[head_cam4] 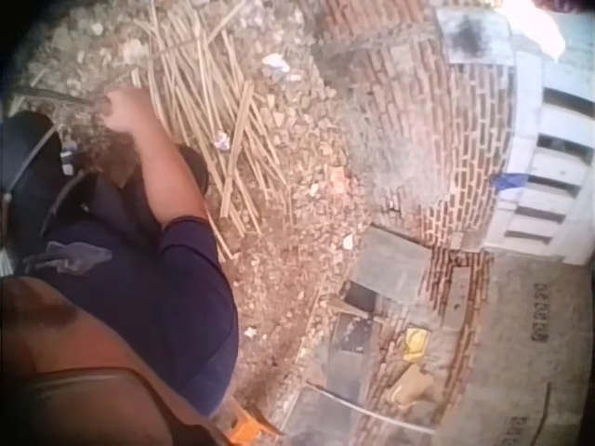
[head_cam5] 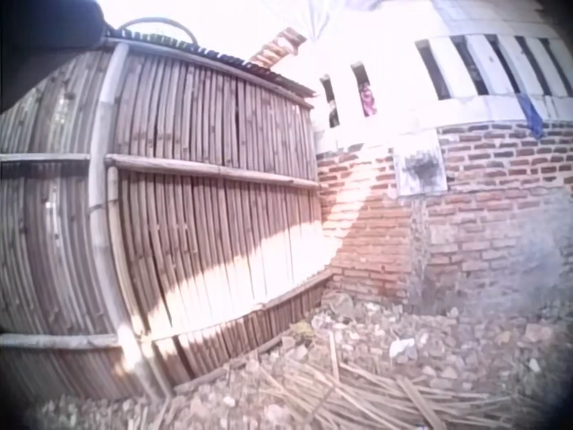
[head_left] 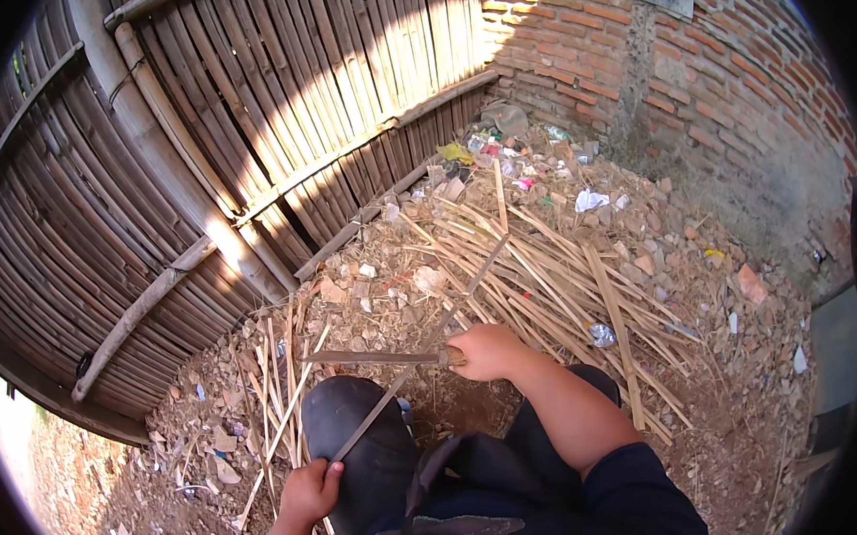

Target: The person uses a large knife to strip and thin out a piece of bamboo while sitting in a workshop area. They pull the blade along the length of the bamboo to remove the outer layers.

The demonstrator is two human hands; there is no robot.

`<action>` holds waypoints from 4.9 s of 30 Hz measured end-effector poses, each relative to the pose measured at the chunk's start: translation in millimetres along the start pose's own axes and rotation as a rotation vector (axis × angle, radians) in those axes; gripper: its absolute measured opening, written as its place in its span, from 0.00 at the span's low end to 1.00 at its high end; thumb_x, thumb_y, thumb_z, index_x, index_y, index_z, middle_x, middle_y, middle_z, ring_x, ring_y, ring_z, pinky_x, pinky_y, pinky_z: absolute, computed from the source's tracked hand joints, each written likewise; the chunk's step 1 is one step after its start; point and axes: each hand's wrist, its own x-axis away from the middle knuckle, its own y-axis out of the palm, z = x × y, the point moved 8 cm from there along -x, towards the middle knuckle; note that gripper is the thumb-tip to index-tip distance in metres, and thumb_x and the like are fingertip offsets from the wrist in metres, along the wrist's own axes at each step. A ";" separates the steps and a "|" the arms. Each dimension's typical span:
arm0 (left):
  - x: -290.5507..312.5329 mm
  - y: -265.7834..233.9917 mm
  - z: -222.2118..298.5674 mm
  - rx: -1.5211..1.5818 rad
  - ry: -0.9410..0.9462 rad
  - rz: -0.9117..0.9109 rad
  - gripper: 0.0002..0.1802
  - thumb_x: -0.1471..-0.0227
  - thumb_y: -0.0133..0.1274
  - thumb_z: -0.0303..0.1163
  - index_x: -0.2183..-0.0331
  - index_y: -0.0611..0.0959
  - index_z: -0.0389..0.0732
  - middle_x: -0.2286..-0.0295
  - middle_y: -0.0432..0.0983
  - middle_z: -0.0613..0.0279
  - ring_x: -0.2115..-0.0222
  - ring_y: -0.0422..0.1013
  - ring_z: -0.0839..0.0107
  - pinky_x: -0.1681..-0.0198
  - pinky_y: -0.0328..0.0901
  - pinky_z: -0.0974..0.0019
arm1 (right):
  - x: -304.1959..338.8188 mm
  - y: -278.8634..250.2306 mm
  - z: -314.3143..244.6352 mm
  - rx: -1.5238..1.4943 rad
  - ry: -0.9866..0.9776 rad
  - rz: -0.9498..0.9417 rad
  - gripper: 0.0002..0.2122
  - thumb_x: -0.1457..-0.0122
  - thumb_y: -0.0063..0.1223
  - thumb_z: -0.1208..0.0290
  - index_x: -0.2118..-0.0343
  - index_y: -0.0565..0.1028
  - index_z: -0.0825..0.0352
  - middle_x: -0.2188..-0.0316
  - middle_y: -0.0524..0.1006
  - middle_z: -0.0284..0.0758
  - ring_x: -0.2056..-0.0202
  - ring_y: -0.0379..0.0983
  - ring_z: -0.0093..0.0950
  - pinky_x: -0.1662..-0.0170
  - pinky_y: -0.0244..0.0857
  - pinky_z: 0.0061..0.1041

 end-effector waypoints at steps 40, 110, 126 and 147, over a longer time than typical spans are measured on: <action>-0.3 -3.2 2.8 0.007 0.000 0.000 0.27 0.37 0.52 0.50 0.77 0.76 0.36 0.80 0.75 0.38 0.73 0.74 0.34 0.70 0.68 0.41 | -9.1 11.6 24.3 -0.107 0.057 -0.054 0.15 0.48 0.64 0.57 0.64 0.82 0.63 0.68 0.81 0.47 0.62 0.79 0.48 0.58 0.73 0.44; -1.0 -1.9 4.4 -0.022 -0.070 -0.012 0.26 0.36 0.53 0.47 0.78 0.72 0.35 0.82 0.72 0.40 0.77 0.71 0.36 0.73 0.63 0.43 | -9.8 5.4 39.9 -0.060 0.241 -0.072 0.14 0.50 0.59 0.68 0.60 0.82 0.62 0.64 0.82 0.46 0.58 0.80 0.46 0.53 0.73 0.44; -4.9 3.2 -2.9 0.064 -0.047 -0.052 0.29 0.36 0.54 0.46 0.80 0.69 0.35 0.86 0.67 0.42 0.84 0.67 0.42 0.78 0.60 0.48 | -4.3 6.0 9.7 -0.062 0.171 -0.104 0.16 0.49 0.64 0.61 0.59 0.81 0.62 0.63 0.82 0.48 0.57 0.79 0.47 0.53 0.73 0.44; -7.7 3.6 0.9 0.108 -0.088 -0.056 0.28 0.36 0.54 0.46 0.78 0.70 0.34 0.84 0.69 0.42 0.82 0.67 0.41 0.76 0.62 0.48 | -23.4 24.6 61.6 -0.242 0.235 -0.224 0.17 0.49 0.62 0.62 0.58 0.81 0.67 0.59 0.82 0.48 0.56 0.80 0.45 0.52 0.73 0.41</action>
